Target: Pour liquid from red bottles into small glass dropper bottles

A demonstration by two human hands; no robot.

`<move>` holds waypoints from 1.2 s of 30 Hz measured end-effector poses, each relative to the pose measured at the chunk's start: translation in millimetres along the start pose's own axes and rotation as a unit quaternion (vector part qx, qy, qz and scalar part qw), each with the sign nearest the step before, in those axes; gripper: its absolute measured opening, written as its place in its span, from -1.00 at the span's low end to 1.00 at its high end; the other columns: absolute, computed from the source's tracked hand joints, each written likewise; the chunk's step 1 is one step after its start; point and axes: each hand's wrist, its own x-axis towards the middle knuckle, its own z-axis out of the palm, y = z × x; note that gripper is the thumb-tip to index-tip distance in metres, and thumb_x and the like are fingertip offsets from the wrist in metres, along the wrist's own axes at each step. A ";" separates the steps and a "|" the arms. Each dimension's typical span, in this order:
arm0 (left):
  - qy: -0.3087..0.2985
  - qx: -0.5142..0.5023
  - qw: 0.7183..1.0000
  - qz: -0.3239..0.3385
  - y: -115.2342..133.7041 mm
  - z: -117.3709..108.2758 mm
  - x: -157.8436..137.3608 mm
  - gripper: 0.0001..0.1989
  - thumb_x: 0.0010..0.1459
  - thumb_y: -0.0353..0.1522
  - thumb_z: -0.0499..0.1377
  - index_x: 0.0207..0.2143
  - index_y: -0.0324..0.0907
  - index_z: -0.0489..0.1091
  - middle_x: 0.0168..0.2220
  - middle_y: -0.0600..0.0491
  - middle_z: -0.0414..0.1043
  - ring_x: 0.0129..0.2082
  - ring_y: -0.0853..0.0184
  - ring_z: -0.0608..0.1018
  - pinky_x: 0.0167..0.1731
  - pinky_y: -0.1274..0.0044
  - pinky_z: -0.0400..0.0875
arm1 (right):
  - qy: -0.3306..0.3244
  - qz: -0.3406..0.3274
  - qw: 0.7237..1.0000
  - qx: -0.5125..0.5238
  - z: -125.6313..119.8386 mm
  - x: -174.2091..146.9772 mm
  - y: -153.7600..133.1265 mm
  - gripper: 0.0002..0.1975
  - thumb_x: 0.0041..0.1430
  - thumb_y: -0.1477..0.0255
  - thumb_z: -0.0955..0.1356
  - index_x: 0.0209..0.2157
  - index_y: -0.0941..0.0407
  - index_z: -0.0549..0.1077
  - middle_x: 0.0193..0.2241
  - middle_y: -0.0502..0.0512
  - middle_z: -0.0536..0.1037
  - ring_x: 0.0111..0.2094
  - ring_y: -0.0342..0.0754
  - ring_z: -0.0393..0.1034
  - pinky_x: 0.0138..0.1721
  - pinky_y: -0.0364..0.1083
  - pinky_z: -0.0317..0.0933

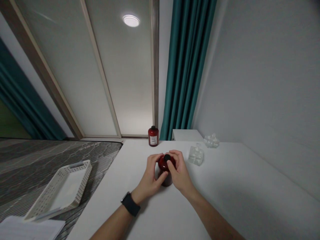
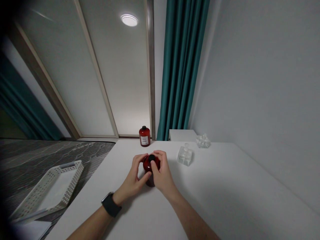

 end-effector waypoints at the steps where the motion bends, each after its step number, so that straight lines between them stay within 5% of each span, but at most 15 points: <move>1: 0.001 0.003 1.000 0.002 -0.4 0.7 -0.2 -0.47 0.24 -0.36 0.16 0.22 -0.08 0.09 0.12 -0.12 0.19 0.14 0.08 0.31 0.15 0.13 0.24 | 0.002 0.002 1.000 0.002 0.1 0.3 0.8 -0.72 0.27 0.40 0.26 0.02 0.01 0.23 -0.02 0.13 0.48 0.04 -0.02 0.41 0.15 0.07 0.25; 8: 0.011 0.013 1.000 0.021 -5.3 -0.8 2.1 -0.47 0.24 -0.40 0.11 0.24 -0.11 0.06 0.18 -0.16 0.18 0.17 0.08 0.31 0.16 0.13 0.26 | -0.033 -0.019 0.999 0.000 -9.2 -1.3 -0.6 -0.68 0.32 0.42 0.23 0.09 0.01 0.25 0.07 0.16 0.44 0.15 0.00 0.34 0.23 0.09 0.19; 13: 0.051 0.068 0.996 0.035 -12.6 -6.8 2.7 -0.53 0.27 -0.46 0.08 0.20 -0.04 0.17 0.16 -0.11 0.15 0.19 0.13 0.27 0.18 0.15 0.24 | -0.052 -0.093 0.988 -0.110 -25.7 -6.5 -1.1 -0.62 0.34 0.46 0.21 0.17 0.02 0.25 0.16 0.19 0.36 0.22 0.05 0.22 0.30 0.16 0.06; 21: 0.023 0.108 0.991 0.079 -16.6 -6.8 2.1 -0.58 0.26 -0.58 0.00 0.08 -0.03 0.33 0.01 -0.04 0.32 0.03 0.19 0.37 0.02 0.26 0.38 | -0.032 -0.172 0.967 -0.187 -31.0 -4.7 -6.0 -0.67 0.32 0.52 0.22 0.06 0.01 0.39 0.04 0.18 0.46 0.14 0.07 0.30 0.20 0.16 0.19; 31: 0.027 0.068 0.996 0.057 -12.1 -8.2 2.9 -0.71 0.32 -0.44 0.05 0.06 -0.07 0.34 0.01 -0.07 0.33 0.03 0.18 0.38 0.05 0.26 0.35 | -0.049 -0.172 0.966 -0.187 -32.4 -3.7 -6.1 -0.67 0.30 0.52 0.26 0.06 0.01 0.40 0.04 0.18 0.46 0.12 0.07 0.30 0.18 0.14 0.20; 36: 0.034 0.053 0.997 0.041 -11.4 -9.1 3.2 -0.73 0.29 -0.39 0.10 0.04 -0.08 0.34 0.00 -0.07 0.32 0.04 0.16 0.38 0.07 0.25 0.33 | -0.027 -0.153 0.979 -0.135 -29.5 -5.4 -6.2 -0.69 0.28 0.52 0.27 0.03 0.02 0.36 -0.09 0.15 0.45 -0.04 0.03 0.39 0.03 0.06 0.31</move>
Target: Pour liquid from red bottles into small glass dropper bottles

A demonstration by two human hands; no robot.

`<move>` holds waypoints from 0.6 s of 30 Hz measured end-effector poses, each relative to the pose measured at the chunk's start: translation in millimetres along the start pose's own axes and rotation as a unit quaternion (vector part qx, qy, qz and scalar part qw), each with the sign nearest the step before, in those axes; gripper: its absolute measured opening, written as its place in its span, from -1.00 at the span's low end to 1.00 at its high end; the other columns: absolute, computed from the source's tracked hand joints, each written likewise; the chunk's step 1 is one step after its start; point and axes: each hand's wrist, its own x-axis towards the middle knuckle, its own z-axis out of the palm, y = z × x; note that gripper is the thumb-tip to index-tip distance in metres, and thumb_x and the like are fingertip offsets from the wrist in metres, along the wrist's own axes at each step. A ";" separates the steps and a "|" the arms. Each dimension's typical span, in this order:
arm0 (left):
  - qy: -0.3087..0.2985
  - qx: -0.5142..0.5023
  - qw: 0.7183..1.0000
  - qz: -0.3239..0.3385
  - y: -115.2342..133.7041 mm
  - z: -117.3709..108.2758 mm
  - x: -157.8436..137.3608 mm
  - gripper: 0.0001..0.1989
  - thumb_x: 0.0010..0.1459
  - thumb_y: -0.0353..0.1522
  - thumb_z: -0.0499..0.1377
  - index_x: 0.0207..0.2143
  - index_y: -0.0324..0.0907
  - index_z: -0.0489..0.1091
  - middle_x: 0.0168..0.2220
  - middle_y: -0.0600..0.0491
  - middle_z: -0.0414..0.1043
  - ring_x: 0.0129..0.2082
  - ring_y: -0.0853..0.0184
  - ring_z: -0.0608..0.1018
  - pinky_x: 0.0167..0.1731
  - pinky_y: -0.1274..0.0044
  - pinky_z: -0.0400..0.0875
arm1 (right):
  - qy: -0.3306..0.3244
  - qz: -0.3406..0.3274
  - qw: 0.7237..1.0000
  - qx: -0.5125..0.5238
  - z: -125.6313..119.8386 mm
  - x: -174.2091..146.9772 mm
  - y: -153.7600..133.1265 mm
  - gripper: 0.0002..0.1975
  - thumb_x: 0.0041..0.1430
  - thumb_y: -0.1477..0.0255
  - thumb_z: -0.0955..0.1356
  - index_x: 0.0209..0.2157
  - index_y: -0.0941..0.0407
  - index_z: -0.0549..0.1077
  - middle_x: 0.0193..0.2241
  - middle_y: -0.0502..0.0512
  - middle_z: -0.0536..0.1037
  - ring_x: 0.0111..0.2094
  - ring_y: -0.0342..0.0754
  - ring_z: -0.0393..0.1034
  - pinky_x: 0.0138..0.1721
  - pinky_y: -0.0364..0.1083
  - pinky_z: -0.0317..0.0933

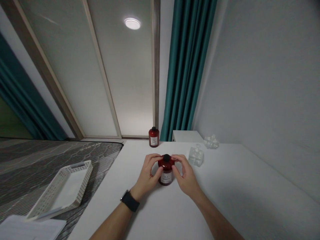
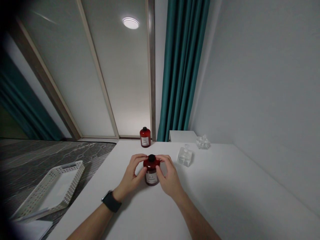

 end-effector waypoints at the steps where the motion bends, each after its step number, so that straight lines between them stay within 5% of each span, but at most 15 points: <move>1: 0.001 -0.003 1.000 -0.002 -0.1 0.0 0.0 -0.73 0.29 -0.38 0.11 0.03 -0.08 0.34 0.00 -0.07 0.32 0.04 0.16 0.39 0.07 0.25 0.32 | -0.002 0.000 1.000 0.004 0.6 -0.3 -0.5 -0.70 0.28 0.52 0.27 0.02 0.02 0.36 -0.10 0.14 0.45 -0.05 0.03 0.39 0.02 0.05 0.31; 11: -0.001 -0.067 0.997 -0.046 3.4 2.7 -1.0 -0.52 0.27 -0.24 0.14 0.20 -0.09 0.17 0.16 -0.14 0.26 0.17 0.06 0.34 0.18 0.16 0.21 | -0.044 0.012 0.998 0.031 6.9 -4.1 -6.3 -0.68 0.32 0.52 0.22 0.05 -0.01 0.36 0.01 0.12 0.46 0.08 0.00 0.35 0.15 0.03 0.22; 18: -0.014 -0.074 0.996 -0.051 4.0 -0.2 1.9 -0.56 0.29 -0.28 0.11 0.20 -0.07 0.17 0.15 -0.13 0.26 0.17 0.08 0.34 0.18 0.15 0.20 | -0.045 0.003 0.999 0.023 9.8 -6.5 -7.7 -0.65 0.30 0.54 0.22 0.07 0.00 0.36 0.04 0.13 0.46 0.12 0.00 0.33 0.20 0.05 0.20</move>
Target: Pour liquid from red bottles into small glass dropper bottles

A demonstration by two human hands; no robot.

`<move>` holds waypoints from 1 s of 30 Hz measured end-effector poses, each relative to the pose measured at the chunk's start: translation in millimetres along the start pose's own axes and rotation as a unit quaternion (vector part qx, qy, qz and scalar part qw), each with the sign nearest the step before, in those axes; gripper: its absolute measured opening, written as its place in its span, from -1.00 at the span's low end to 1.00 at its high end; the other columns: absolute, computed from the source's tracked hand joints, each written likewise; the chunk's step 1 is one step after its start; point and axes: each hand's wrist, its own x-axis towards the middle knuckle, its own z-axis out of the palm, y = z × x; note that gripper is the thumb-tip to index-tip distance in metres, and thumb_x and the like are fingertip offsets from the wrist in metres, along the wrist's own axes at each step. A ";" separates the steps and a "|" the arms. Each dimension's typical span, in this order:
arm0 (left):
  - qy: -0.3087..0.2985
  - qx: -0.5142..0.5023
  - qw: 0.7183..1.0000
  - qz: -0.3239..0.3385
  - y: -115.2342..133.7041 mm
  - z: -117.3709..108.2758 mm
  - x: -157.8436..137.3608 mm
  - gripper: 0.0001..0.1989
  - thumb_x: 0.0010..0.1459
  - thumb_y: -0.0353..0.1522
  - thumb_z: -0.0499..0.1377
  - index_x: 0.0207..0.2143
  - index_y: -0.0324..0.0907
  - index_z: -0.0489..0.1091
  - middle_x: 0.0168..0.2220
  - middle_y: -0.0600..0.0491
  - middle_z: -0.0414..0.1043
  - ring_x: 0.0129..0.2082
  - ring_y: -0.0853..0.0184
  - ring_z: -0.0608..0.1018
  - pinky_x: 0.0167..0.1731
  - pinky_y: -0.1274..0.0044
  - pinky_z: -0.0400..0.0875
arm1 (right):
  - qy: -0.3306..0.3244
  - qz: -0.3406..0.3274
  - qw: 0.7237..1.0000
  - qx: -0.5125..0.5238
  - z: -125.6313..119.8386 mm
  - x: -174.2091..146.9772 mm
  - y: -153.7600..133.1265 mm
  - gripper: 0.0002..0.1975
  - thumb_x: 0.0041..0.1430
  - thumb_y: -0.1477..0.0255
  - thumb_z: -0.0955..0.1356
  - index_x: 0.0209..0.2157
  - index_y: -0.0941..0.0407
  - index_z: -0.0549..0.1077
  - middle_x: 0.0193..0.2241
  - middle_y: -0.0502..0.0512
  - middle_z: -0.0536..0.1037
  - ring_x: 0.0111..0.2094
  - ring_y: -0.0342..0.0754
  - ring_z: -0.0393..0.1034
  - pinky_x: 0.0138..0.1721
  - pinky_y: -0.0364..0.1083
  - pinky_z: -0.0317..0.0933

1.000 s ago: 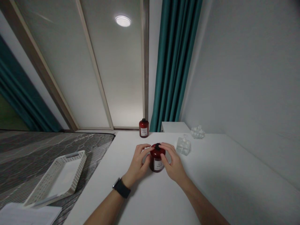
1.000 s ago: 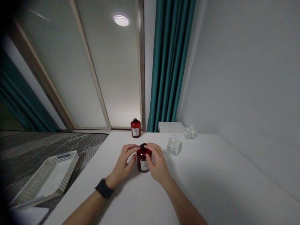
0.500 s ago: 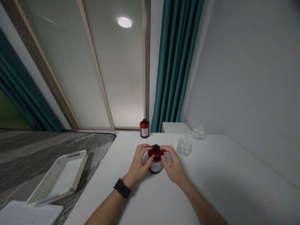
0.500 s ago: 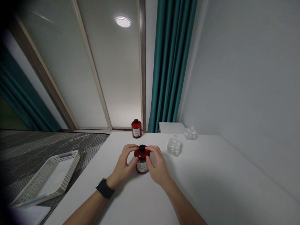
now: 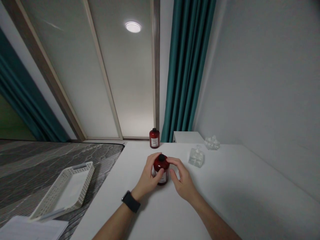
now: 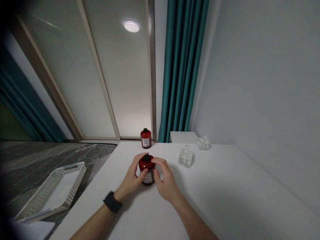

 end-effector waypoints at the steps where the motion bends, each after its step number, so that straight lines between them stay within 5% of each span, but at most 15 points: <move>1: 0.003 0.004 1.000 0.003 -0.1 0.7 0.3 -0.56 0.29 -0.29 0.12 0.19 -0.08 0.17 0.14 -0.13 0.26 0.16 0.08 0.34 0.18 0.15 0.21 | 0.004 -0.001 1.000 -0.003 0.6 -0.4 0.1 -0.65 0.30 0.55 0.22 0.07 0.00 0.36 0.05 0.13 0.46 0.12 0.00 0.33 0.20 0.05 0.20; 11: 0.044 0.065 0.997 -0.001 -10.2 -5.2 4.2 -0.56 0.27 -0.34 0.12 0.17 -0.10 0.15 0.12 -0.13 0.25 0.15 0.11 0.33 0.18 0.17 0.22 | 0.037 0.017 0.998 -0.048 4.3 -2.7 6.8 -0.66 0.28 0.55 0.23 0.05 0.03 0.36 0.02 0.19 0.47 0.09 0.06 0.36 0.16 0.13 0.26; 30: 0.105 0.119 0.985 -0.072 -87.8 -61.9 48.6 -0.55 0.22 -0.31 0.11 0.15 -0.14 0.19 0.12 -0.13 0.29 0.16 0.10 0.34 0.20 0.17 0.18 | -0.059 0.033 0.997 -0.036 29.5 -11.2 6.7 -0.62 0.17 0.63 0.23 -0.03 0.03 0.41 -0.10 0.14 0.49 -0.01 0.03 0.40 0.05 0.08 0.33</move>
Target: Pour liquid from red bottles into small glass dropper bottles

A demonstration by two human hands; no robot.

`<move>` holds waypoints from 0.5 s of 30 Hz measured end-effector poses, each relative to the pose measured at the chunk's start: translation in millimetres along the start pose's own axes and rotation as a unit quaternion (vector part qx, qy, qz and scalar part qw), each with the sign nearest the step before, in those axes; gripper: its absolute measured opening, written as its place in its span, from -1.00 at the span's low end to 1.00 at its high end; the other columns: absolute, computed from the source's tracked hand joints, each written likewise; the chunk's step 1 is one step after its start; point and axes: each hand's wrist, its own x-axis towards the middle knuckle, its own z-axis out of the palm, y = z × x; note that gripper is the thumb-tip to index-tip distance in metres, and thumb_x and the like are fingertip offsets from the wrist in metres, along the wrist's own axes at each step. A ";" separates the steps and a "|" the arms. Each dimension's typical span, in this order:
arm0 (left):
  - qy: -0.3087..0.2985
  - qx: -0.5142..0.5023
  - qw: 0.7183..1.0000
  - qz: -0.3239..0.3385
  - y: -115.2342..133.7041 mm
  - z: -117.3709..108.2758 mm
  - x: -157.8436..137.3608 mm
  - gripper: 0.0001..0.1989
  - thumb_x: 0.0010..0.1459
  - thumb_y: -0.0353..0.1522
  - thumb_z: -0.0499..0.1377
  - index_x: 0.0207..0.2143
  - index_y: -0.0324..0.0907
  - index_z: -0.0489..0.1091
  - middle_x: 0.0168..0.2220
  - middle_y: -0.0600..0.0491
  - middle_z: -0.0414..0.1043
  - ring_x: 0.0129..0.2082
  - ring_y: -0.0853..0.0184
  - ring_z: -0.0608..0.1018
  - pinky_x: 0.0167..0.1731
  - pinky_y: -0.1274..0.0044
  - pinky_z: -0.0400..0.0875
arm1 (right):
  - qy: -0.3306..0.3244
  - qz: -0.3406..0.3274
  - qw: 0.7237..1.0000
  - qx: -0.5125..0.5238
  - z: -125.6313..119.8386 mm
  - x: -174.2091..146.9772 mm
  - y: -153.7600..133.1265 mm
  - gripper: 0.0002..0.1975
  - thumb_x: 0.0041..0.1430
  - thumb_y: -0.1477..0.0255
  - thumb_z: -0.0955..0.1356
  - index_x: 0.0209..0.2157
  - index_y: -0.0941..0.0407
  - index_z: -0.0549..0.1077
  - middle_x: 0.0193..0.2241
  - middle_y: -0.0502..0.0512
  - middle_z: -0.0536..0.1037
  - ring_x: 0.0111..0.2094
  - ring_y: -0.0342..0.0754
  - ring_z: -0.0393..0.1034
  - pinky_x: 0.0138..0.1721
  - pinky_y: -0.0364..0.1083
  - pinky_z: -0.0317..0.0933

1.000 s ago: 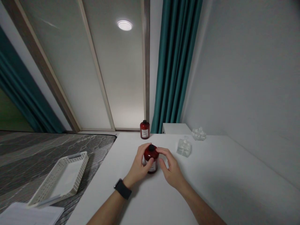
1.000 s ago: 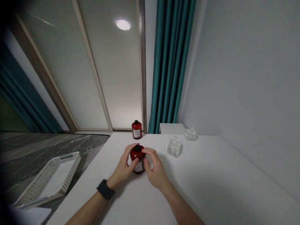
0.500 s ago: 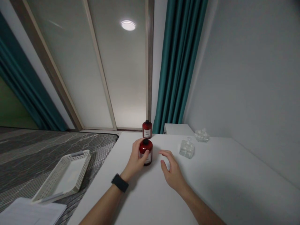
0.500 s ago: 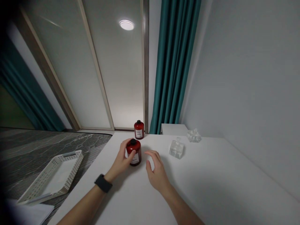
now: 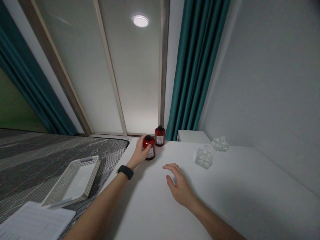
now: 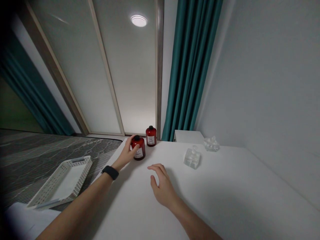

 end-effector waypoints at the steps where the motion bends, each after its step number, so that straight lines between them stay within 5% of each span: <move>1: 0.001 0.000 1.000 -0.003 -2.8 -0.4 2.4 -0.55 0.21 -0.31 0.11 0.14 -0.14 0.19 0.11 -0.13 0.29 0.16 0.10 0.34 0.21 0.17 0.17 | -0.011 0.003 1.000 0.006 3.8 1.2 1.9 -0.62 0.16 0.64 0.23 -0.04 0.03 0.41 -0.11 0.13 0.49 -0.02 0.03 0.41 0.04 0.08 0.33; 8: 0.016 -0.002 0.999 -0.029 -28.8 -6.3 25.0 -0.54 0.17 -0.32 0.13 0.12 -0.16 0.16 0.11 -0.14 0.25 0.16 0.10 0.31 0.23 0.17 0.11 | -0.013 0.008 1.000 0.014 27.9 34.5 22.0 -0.52 0.12 0.64 0.24 0.05 0.00 0.34 -0.09 0.12 0.49 -0.03 0.04 0.39 0.04 0.09 0.32; 15: 0.000 -0.009 0.998 -0.060 -53.3 -24.9 50.9 -0.54 0.13 -0.36 0.14 0.08 -0.17 0.16 0.06 -0.13 0.27 0.11 0.12 0.35 0.18 0.19 0.18 | 0.127 0.031 0.991 -0.002 40.3 125.3 72.8 -0.55 0.19 0.48 0.28 0.14 0.06 0.26 0.06 0.24 0.37 0.10 0.11 0.27 0.13 0.19 0.18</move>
